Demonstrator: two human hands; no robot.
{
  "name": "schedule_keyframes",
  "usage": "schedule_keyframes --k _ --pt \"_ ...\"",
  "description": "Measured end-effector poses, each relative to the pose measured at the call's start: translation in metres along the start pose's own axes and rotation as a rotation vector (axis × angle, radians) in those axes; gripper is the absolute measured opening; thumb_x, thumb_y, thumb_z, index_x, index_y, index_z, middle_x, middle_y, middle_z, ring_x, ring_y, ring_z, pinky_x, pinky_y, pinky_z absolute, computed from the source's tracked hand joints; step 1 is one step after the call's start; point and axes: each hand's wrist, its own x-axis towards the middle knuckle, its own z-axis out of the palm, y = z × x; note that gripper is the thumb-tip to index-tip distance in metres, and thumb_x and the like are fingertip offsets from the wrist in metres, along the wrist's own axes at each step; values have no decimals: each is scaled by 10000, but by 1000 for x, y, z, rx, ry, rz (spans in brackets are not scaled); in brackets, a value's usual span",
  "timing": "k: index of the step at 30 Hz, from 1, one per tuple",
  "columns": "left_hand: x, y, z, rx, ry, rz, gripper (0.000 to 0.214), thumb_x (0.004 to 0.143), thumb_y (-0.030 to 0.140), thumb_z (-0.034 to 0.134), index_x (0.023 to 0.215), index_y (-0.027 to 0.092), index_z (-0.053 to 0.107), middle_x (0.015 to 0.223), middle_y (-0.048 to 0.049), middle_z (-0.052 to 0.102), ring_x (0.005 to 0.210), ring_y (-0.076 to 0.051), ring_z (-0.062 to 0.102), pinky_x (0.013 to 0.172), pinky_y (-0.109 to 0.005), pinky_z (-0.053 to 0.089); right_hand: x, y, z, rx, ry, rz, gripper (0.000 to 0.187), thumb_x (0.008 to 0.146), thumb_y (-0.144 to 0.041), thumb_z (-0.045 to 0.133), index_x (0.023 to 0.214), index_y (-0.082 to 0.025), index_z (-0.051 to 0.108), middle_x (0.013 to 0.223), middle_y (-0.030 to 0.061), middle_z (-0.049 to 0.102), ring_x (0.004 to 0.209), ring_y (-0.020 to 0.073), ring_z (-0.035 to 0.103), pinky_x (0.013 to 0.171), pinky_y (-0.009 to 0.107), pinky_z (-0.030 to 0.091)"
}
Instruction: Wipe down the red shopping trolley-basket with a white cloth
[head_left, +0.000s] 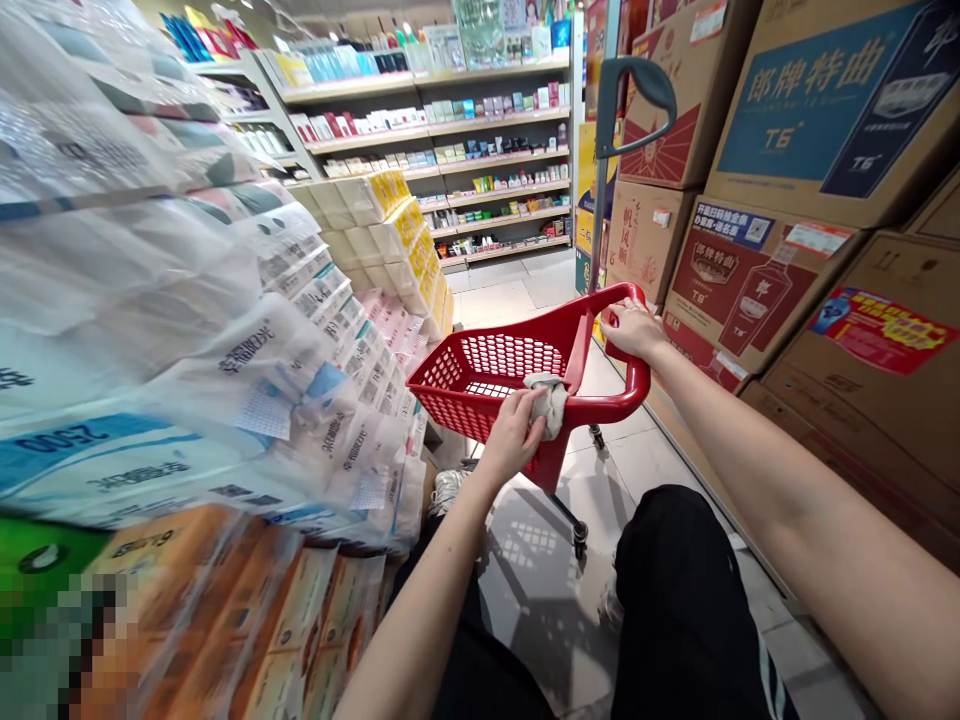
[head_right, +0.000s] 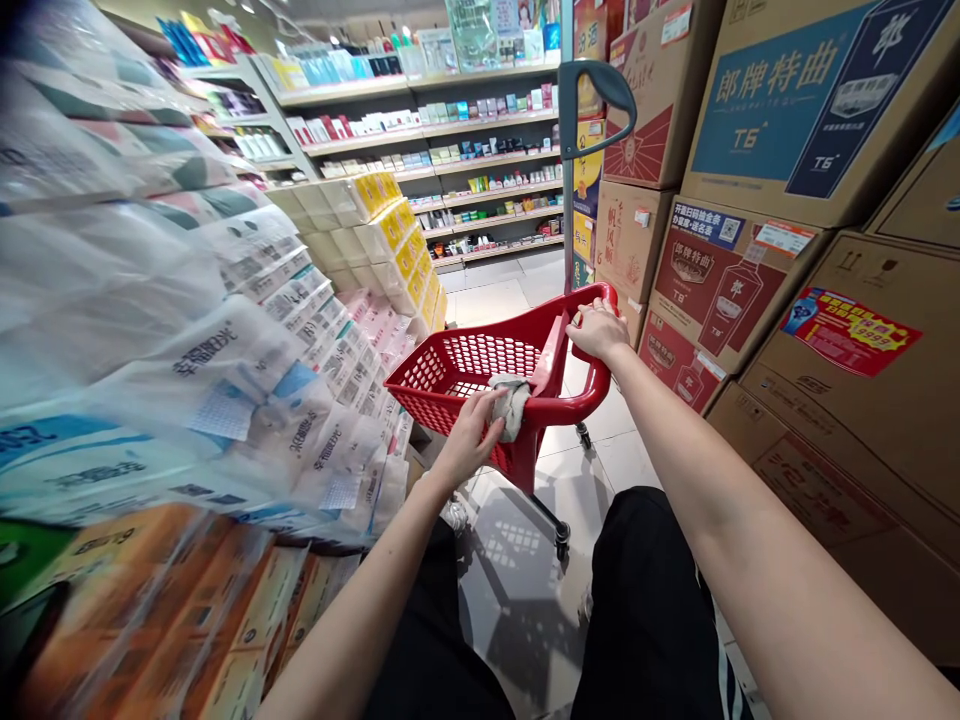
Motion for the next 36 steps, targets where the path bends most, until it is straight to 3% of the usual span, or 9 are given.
schedule_keyframes --k 2,7,11,15,22,26,30,36 --pt "12 -8 -3 30 -38 31 471 848 201 454 1319 219 444 1254 -93 457 1196 -205 450 1053 -371 368 0 0 1 0 7 -3 615 853 -525 357 1372 -205 436 1501 101 296 1355 306 272 1044 529 276" --pt "32 -22 -6 -1 -204 132 517 758 125 494 1266 212 455 1346 -90 425 1224 -211 436 1036 -360 382 2 -2 2 -17 11 -8 599 859 -516 349 1360 -202 450 1485 111 321 1346 313 275 1038 532 282" --pt "35 -40 -11 16 -268 46 509 747 110 454 1243 225 460 1186 -57 553 1093 -199 518 958 -358 427 3 -4 4 -22 16 12 608 856 -523 352 1360 -198 449 1478 120 331 1341 319 283 1032 543 288" --pt "37 -51 -12 114 -261 11 449 786 123 417 1218 220 490 1090 -48 570 1012 -190 536 904 -338 438 6 -5 6 -25 8 22 627 856 -525 351 1377 -184 427 1490 133 304 1354 319 266 1053 543 260" --pt "41 -31 -1 370 -297 13 350 877 179 401 1219 194 474 986 -82 528 886 -195 545 835 -327 439 -6 -17 2 -104 67 42 600 856 -465 377 1366 -151 419 1513 171 219 1384 376 149 1031 620 210" --pt "39 -19 14 466 -229 5 331 909 165 336 1218 175 456 994 -104 523 899 -211 538 851 -365 429 -32 -35 3 -176 -20 78 655 820 -490 455 1389 -176 372 1515 192 192 1378 436 80 977 718 133" --pt "36 -7 28 513 -164 -12 317 919 167 313 1204 156 452 1009 -119 529 940 -225 527 854 -376 425 -49 -41 4 -271 -105 28 577 831 -490 457 1329 -198 456 1520 177 187 1383 431 31 971 730 60" --pt "39 -1 39 555 -136 32 263 919 155 313 1130 151 471 1013 -111 538 930 -209 526 839 -345 428 -44 -21 -1 -409 -169 -94 464 861 -333 450 1315 -244 492 1521 105 242 1388 383 84 1006 650 170"
